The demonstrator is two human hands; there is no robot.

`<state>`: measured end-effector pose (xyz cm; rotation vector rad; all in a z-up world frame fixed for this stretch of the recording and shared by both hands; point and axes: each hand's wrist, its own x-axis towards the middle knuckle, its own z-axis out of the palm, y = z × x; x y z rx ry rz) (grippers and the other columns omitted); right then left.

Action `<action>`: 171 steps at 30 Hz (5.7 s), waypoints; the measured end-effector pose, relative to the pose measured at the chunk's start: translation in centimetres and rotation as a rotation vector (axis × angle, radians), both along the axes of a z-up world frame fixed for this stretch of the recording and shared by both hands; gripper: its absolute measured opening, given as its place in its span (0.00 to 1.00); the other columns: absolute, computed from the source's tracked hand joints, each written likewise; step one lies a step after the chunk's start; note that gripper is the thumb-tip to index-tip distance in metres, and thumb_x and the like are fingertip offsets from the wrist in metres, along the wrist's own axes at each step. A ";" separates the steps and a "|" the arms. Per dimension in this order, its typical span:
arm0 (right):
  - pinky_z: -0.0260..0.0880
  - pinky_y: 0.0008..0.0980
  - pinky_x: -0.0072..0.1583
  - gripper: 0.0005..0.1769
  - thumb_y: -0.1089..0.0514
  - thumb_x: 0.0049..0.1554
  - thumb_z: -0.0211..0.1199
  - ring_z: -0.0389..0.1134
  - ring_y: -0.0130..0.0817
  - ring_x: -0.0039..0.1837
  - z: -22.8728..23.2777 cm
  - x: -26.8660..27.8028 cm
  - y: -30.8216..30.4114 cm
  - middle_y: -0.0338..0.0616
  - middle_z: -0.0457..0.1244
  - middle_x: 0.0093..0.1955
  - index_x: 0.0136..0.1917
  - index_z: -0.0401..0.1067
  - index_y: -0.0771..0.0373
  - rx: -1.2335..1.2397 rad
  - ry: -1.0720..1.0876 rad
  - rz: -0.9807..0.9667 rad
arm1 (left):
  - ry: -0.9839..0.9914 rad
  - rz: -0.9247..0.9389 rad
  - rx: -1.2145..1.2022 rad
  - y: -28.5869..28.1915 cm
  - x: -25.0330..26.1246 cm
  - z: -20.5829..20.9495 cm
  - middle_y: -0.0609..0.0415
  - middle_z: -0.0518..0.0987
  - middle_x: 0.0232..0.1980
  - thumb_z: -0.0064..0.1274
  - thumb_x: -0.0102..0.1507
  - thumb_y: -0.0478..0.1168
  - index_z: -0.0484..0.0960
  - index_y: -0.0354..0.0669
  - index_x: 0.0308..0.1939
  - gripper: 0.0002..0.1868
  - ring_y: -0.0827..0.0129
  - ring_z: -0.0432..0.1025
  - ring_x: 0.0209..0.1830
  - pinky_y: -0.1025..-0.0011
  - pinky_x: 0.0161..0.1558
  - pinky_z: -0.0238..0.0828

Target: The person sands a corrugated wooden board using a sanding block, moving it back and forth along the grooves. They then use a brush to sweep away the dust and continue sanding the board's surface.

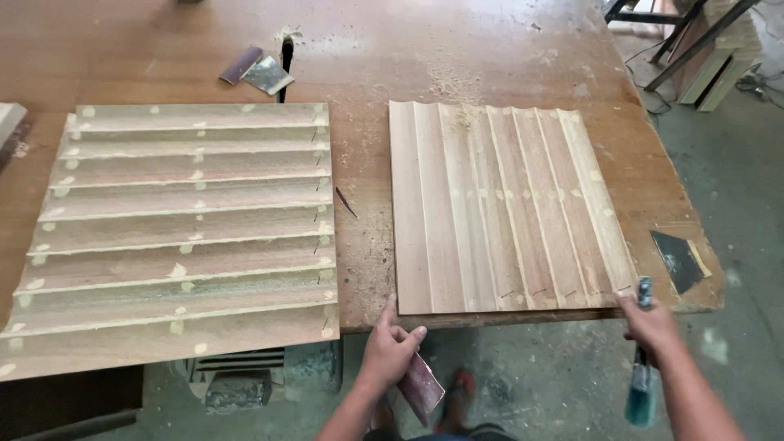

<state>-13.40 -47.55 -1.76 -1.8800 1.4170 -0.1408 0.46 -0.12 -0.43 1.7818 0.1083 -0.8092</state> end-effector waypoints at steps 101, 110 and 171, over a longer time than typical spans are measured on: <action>0.67 0.45 0.42 0.17 0.67 0.66 0.67 0.70 0.58 0.43 15.5 -6.3 -3.5 0.69 0.67 0.50 0.64 0.73 0.81 -0.128 -0.235 0.266 | -0.295 0.518 0.262 -5.7 -3.0 18.3 0.58 0.82 0.65 0.57 0.59 0.45 0.77 0.47 0.68 0.31 0.75 0.69 0.42 0.76 0.45 0.68; 0.61 0.35 0.45 0.17 0.56 0.76 0.59 0.64 0.42 0.43 6.1 -8.7 -16.0 0.52 0.61 0.53 0.73 0.64 0.65 -0.069 -0.423 0.333 | -0.340 0.552 0.207 -10.0 -5.2 22.5 0.57 0.82 0.65 0.55 0.59 0.45 0.79 0.44 0.65 0.29 0.75 0.74 0.65 0.76 0.64 0.69; 0.59 0.26 0.42 0.08 0.58 0.54 0.72 0.62 0.30 0.38 3.7 -4.6 11.0 0.39 0.62 0.36 0.43 0.74 0.60 0.418 -0.164 0.654 | -1.028 -0.466 0.210 -19.2 2.8 2.5 0.35 0.61 0.77 0.44 0.70 0.56 0.59 0.32 0.75 0.38 0.47 0.55 0.77 0.51 0.75 0.52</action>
